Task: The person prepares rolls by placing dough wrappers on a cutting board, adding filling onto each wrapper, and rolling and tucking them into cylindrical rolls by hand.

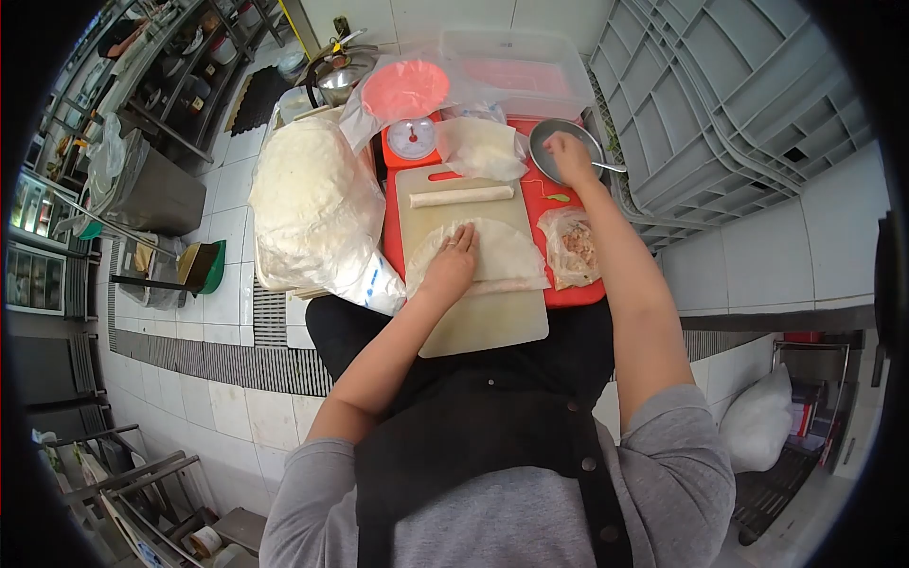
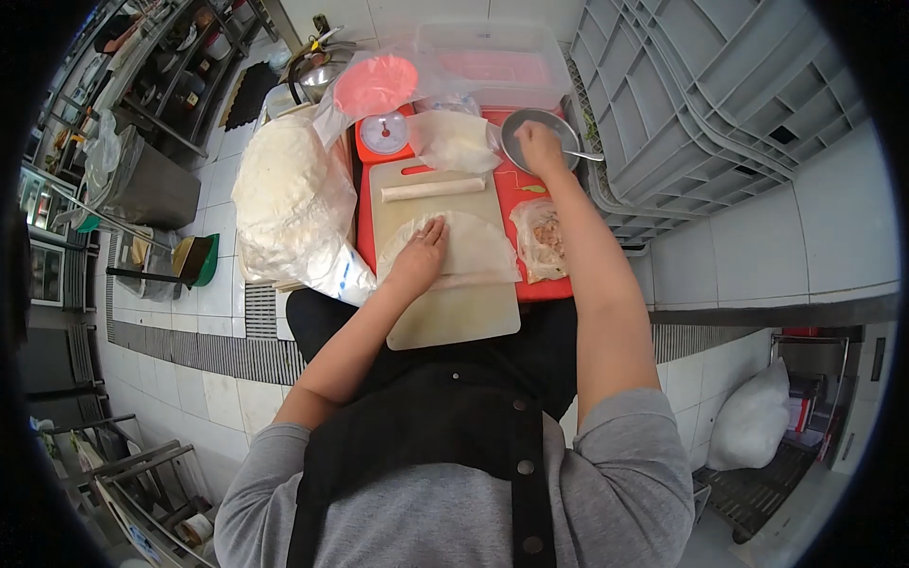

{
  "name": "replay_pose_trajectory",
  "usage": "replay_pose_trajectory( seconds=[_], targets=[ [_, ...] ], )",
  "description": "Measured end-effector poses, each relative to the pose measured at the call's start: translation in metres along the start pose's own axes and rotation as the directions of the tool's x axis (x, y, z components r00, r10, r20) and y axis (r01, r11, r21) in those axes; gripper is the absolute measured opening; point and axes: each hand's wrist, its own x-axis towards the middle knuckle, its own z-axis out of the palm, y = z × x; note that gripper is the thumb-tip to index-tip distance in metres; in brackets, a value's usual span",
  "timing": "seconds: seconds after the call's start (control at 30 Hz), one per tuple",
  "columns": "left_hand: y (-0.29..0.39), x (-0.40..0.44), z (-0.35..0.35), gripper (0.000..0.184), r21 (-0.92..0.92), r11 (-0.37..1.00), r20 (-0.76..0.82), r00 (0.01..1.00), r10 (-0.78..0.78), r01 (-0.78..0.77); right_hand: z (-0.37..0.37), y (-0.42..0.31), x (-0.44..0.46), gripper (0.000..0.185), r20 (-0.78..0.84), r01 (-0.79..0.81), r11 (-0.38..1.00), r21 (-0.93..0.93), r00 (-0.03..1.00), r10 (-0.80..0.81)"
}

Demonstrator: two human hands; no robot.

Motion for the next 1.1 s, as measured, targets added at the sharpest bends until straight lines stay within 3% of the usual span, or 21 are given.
replay_pose_trajectory(
  seconds=[0.03,0.1,0.17,0.23,0.3,0.33,0.4,0.53,0.6,0.7,0.73,0.8,0.83,0.9,0.97,1.0,1.03,1.07,1.1],
  targets=[
    [-0.001,-0.006,-0.002,0.055,-0.003,1.000,0.004,1.000,-0.001,0.001,-0.004,-0.008,-0.008,0.044,0.004,-0.003,1.000,0.000,1.000,0.003],
    [-0.004,-0.018,-0.009,0.054,0.028,0.998,0.025,0.998,-0.062,0.061,-0.010,-0.025,-0.040,0.043,0.028,0.009,0.962,0.272,0.999,-0.017],
    [-0.008,-0.024,-0.015,0.054,0.084,0.990,0.031,0.993,-0.113,0.110,0.004,-0.047,-0.087,0.041,0.188,0.092,0.947,0.309,0.970,-0.155],
    [-0.005,-0.023,-0.023,0.053,0.139,0.978,0.035,0.986,-0.163,0.157,0.024,-0.082,-0.149,0.041,0.349,0.019,0.971,0.238,0.931,-0.104],
    [0.002,-0.016,-0.030,0.052,0.150,0.973,0.043,0.982,-0.184,0.175,0.069,-0.075,-0.188,0.054,0.437,0.304,0.947,-0.107,0.870,-0.229],
    [0.006,-0.013,-0.028,0.052,0.149,0.974,0.043,0.983,-0.181,0.173,0.076,-0.090,-0.202,0.054,0.436,0.301,0.947,-0.109,0.871,-0.227],
    [0.011,-0.006,-0.020,0.054,0.059,0.994,0.035,0.995,-0.097,0.095,0.083,-0.126,-0.211,0.070,0.336,0.120,0.797,-0.591,0.936,0.109],
    [0.000,0.004,-0.002,0.055,-0.081,0.997,0.051,0.999,-0.001,0.005,0.111,-0.123,-0.202,0.074,0.328,0.112,0.841,-0.530,0.941,0.081],
    [-0.012,0.004,-0.008,0.056,-0.096,0.993,-0.060,0.996,0.060,-0.065,0.106,-0.100,-0.179,0.072,0.290,0.368,0.909,-0.196,0.907,-0.305],
    [-0.021,0.001,-0.013,0.056,-0.173,0.982,0.003,0.997,0.078,-0.077,0.094,-0.070,-0.171,0.068,0.283,0.458,0.882,-0.109,0.865,-0.414],
    [-0.022,0.000,-0.013,0.056,-0.167,0.983,0.002,0.997,0.076,-0.074,0.088,-0.073,-0.176,0.068,0.280,0.462,0.881,-0.106,0.863,-0.419],
    [-0.014,-0.003,-0.009,0.060,-0.178,0.982,0.064,0.995,0.071,-0.059,0.075,-0.083,-0.205,0.070,0.309,0.164,0.916,-0.367,0.950,-0.047],
    [-0.007,-0.003,-0.011,0.060,-0.176,0.983,0.061,0.996,0.069,-0.057,0.070,-0.089,-0.216,0.070,0.308,0.168,0.915,-0.367,0.950,-0.051],
    [0.012,-0.001,-0.015,0.059,-0.069,0.994,0.069,0.994,0.090,-0.085,0.060,-0.102,-0.236,0.063,0.373,0.098,0.858,-0.504,0.921,0.114],
    [0.019,0.016,0.025,0.050,-0.084,0.972,-0.159,0.966,0.206,-0.221,0.047,-0.112,-0.237,0.058,0.381,0.131,0.837,-0.532,0.919,0.098],
    [0.028,0.030,0.040,0.042,-0.095,0.974,-0.137,0.972,0.189,-0.203,0.044,-0.115,-0.234,0.053,0.394,0.161,0.816,-0.555,0.915,0.088],
    [0.038,0.045,0.051,0.035,-0.108,0.980,-0.117,0.981,0.153,-0.166,0.046,-0.112,-0.229,0.049,0.360,0.143,0.883,-0.447,0.932,0.032],
    [0.041,0.053,0.057,0.022,-0.134,0.961,-0.308,0.931,0.193,-0.243,0.049,-0.105,-0.222,0.044,0.333,0.142,0.935,-0.325,0.942,-0.028],
    [0.040,0.062,0.053,0.022,-0.237,0.939,-0.149,0.965,0.217,-0.248,0.056,-0.097,-0.219,0.040,0.236,0.176,0.956,-0.233,0.964,-0.120]
  ],
)
